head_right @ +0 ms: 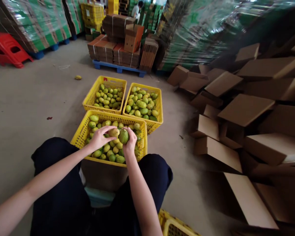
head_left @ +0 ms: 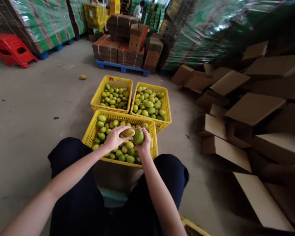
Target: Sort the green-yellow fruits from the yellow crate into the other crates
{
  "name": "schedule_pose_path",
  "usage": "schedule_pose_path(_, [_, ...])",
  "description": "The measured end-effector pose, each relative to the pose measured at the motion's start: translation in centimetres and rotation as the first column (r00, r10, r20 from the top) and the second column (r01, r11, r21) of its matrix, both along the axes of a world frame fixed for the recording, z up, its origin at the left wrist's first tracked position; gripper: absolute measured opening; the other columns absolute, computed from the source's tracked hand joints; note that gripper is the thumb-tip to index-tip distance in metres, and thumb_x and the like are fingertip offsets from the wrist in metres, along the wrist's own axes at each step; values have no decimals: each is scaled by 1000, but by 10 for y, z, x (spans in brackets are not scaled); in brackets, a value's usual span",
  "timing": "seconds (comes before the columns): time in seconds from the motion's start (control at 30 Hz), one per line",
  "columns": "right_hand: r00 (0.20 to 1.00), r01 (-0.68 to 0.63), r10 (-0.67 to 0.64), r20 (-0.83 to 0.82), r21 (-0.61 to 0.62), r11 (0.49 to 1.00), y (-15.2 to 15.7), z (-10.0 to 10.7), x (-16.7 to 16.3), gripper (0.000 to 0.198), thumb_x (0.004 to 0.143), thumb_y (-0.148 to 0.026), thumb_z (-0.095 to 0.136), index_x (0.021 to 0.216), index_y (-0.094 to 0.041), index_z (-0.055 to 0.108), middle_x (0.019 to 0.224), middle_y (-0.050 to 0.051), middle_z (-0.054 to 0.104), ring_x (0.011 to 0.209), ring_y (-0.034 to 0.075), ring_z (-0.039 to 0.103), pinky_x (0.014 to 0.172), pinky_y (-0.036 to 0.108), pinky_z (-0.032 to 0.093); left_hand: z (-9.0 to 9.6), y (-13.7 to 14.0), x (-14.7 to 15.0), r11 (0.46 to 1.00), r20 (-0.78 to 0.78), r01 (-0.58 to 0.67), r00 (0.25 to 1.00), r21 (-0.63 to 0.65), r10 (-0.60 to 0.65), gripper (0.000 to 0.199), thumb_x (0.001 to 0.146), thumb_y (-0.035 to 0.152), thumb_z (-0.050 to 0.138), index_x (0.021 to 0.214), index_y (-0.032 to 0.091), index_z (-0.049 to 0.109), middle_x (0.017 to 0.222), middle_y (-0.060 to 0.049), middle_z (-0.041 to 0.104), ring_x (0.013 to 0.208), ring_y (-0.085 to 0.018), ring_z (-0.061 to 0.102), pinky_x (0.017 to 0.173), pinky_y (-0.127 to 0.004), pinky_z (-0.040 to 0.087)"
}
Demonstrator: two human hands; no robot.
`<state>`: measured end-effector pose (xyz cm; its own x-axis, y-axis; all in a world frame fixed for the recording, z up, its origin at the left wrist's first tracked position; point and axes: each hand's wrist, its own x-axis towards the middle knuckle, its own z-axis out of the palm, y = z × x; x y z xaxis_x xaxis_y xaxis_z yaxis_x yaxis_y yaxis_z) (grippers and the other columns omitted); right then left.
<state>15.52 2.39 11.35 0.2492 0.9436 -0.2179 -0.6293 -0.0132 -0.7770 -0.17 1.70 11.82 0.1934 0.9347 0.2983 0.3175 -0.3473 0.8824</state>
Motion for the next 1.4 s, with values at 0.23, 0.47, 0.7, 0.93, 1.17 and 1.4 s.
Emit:
schedule_pose_path(0.23, [997, 13, -17, 72, 59, 998, -5, 6, 4, 22, 70, -38, 72, 64, -18, 73, 67, 1, 73, 66, 16, 65, 71, 29, 51, 15, -5, 7, 992, 235, 6, 972, -129, 25, 38, 65, 22, 87, 101, 29, 77, 119, -5, 65, 122, -25, 57, 113, -37, 39])
schedule_pose_path(0.47, [981, -83, 57, -186, -135, 987, 7, 5, 9, 23, 78, -38, 71, 68, -19, 67, 65, 0, 71, 62, 13, 66, 64, 24, 54, 13, 2, 15, 892, 515, 99, 842, -440, 160, 46, 56, 14, 89, 99, 21, 75, 99, -5, 66, 99, -23, 64, 93, -32, 53])
schedule_pose_path(0.7, [934, -152, -34, -356, -481, 864, 3, -6, 10, 19, 86, -40, 62, 76, -24, 63, 61, -3, 66, 51, 16, 62, 47, 28, 52, 15, 13, 17, 575, 747, 484, 507, -659, 430, 27, 91, 34, 57, 106, 13, 64, 89, -10, 70, 82, -21, 70, 72, -32, 59])
schedule_pose_path(0.93, [873, -429, 256, -415, -404, 808, -5, 6, 13, 33, 90, -44, 46, 80, -18, 63, 65, 5, 69, 52, 19, 63, 49, 32, 53, 11, 8, 19, 550, 692, 421, 464, -721, 552, 32, 96, 39, 49, 82, 13, 60, 61, -2, 59, 46, -11, 56, 43, -20, 49])
schedule_pose_path(1.17, [881, -380, 229, -414, -331, 864, -3, 5, 12, 33, 88, -50, 58, 81, -18, 63, 58, 2, 65, 49, 16, 62, 44, 26, 51, 10, 10, 17, 621, 778, 473, 329, -626, 535, 39, 98, 44, 45, 93, 11, 65, 62, -1, 57, 47, -8, 52, 41, -18, 45])
schedule_pose_path(1.4, [910, -350, 237, -340, -325, 879, -3, -14, 8, 39, 85, -58, 63, 87, -19, 60, 71, 6, 71, 57, 20, 70, 50, 32, 59, 12, 8, 17, 539, 656, 377, 497, -753, 569, 35, 99, 39, 41, 101, 12, 63, 68, -4, 65, 47, -12, 58, 42, -21, 50])
